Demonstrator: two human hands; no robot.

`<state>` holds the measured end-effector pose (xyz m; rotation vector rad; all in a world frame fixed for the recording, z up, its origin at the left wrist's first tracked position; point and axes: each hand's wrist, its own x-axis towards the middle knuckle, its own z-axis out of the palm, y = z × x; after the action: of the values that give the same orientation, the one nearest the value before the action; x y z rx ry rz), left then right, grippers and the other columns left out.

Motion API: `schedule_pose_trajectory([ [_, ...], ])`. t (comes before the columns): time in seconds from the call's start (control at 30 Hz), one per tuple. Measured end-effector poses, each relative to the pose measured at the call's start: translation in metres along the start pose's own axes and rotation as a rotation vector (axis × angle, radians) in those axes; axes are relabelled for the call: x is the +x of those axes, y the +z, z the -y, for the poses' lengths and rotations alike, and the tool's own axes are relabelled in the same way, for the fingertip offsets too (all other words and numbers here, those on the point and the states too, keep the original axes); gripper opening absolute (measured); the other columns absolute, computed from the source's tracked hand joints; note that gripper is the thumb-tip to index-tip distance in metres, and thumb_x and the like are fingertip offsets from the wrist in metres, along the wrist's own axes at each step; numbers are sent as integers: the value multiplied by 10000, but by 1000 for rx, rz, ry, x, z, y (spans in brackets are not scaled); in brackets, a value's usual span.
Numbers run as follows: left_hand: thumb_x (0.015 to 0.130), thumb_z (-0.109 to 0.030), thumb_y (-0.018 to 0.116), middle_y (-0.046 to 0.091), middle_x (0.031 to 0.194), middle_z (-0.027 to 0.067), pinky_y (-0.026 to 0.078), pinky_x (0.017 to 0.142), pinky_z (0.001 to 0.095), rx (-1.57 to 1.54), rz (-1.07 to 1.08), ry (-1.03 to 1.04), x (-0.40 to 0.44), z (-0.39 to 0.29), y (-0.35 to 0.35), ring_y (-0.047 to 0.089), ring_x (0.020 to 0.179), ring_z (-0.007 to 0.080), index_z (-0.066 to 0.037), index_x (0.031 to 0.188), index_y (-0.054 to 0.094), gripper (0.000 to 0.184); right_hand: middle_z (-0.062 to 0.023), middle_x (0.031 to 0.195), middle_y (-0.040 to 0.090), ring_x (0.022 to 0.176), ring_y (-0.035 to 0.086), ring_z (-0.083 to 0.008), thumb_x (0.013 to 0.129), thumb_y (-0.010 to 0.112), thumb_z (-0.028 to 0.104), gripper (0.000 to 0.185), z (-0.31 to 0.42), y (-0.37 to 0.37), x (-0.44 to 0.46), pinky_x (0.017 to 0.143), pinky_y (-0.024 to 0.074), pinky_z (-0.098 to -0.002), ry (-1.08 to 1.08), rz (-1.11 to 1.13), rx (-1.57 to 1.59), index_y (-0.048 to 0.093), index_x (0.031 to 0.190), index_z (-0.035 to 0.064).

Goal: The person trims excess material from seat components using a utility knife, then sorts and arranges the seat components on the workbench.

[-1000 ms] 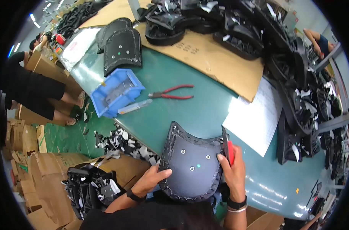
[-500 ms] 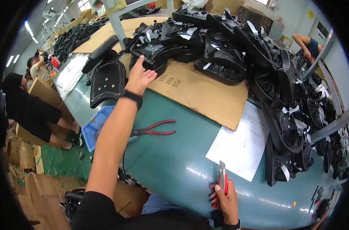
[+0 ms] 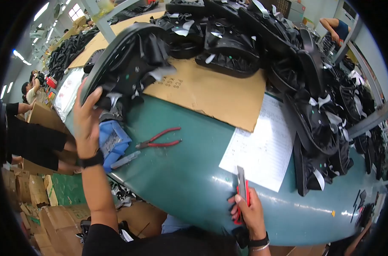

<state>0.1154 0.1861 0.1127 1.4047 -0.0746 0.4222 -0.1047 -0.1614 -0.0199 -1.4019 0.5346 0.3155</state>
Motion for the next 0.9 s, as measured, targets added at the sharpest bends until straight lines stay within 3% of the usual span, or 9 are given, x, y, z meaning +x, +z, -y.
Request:
schedule_pose_trajectory([
  [0.2,911,-247,627,629,1014,14,453,854,263,-109,313,-499,-68,45,24,584,939,108,-19,1094,626,293,-122,1090,608,748,598,-122,987,500,236,300,0,-1,-21,534,524,-242,-290,-278,100,432,1230,74],
  [0.33,899,-272,655,634,980,13,445,807,250,133,862,-696,-104,97,70,563,902,101,-34,1071,629,295,-95,1063,614,818,582,-107,970,520,219,298,-10,-5,-40,608,508,-227,-267,-352,75,452,1202,45],
  [0.4,914,-268,625,609,958,25,437,809,255,649,1130,-552,-103,95,82,563,911,132,-29,1133,597,326,-69,969,610,806,564,-90,959,550,228,307,-28,-10,-47,587,467,-219,-247,-229,-462,480,1195,43],
  [0.47,854,-244,663,608,1016,99,446,810,326,973,846,259,-135,86,79,582,920,260,-35,1168,568,389,-52,883,588,795,559,-117,940,585,203,312,-21,-9,-55,626,468,-263,-386,-245,-554,503,1186,30],
  [0.5,793,-209,677,585,1154,135,435,863,398,1023,881,464,-140,62,83,551,1038,348,-55,1222,538,476,-55,873,583,776,564,-139,934,590,180,310,-11,-7,-62,643,476,-278,-178,-198,-398,504,1186,21],
  [0.53,790,-192,660,556,1249,122,409,914,429,918,989,478,-151,49,83,517,1161,309,-71,1256,536,497,-57,864,578,757,569,-162,928,595,158,310,-6,-6,-65,660,484,-292,29,-152,-241,506,1186,11],
  [0.6,815,-221,648,522,1330,105,377,975,437,857,1184,593,-179,40,87,463,1259,282,-78,1282,537,500,-100,855,600,684,593,-226,930,578,122,315,-6,-13,-62,655,493,-312,-77,-155,-332,506,1214,6],
  [0.7,792,-180,676,573,1236,94,404,968,433,880,1087,600,-209,78,80,516,1180,270,-48,1198,591,435,-142,843,623,678,621,-307,920,567,66,391,15,-15,-49,610,506,-365,-615,-146,-868,487,1301,25],
  [0.9,709,-69,729,635,956,64,479,901,405,663,904,571,-211,84,76,598,936,235,-19,955,672,257,-128,819,575,661,607,-306,853,601,63,528,78,11,-15,553,460,-405,-673,129,-1323,481,1362,141],
])
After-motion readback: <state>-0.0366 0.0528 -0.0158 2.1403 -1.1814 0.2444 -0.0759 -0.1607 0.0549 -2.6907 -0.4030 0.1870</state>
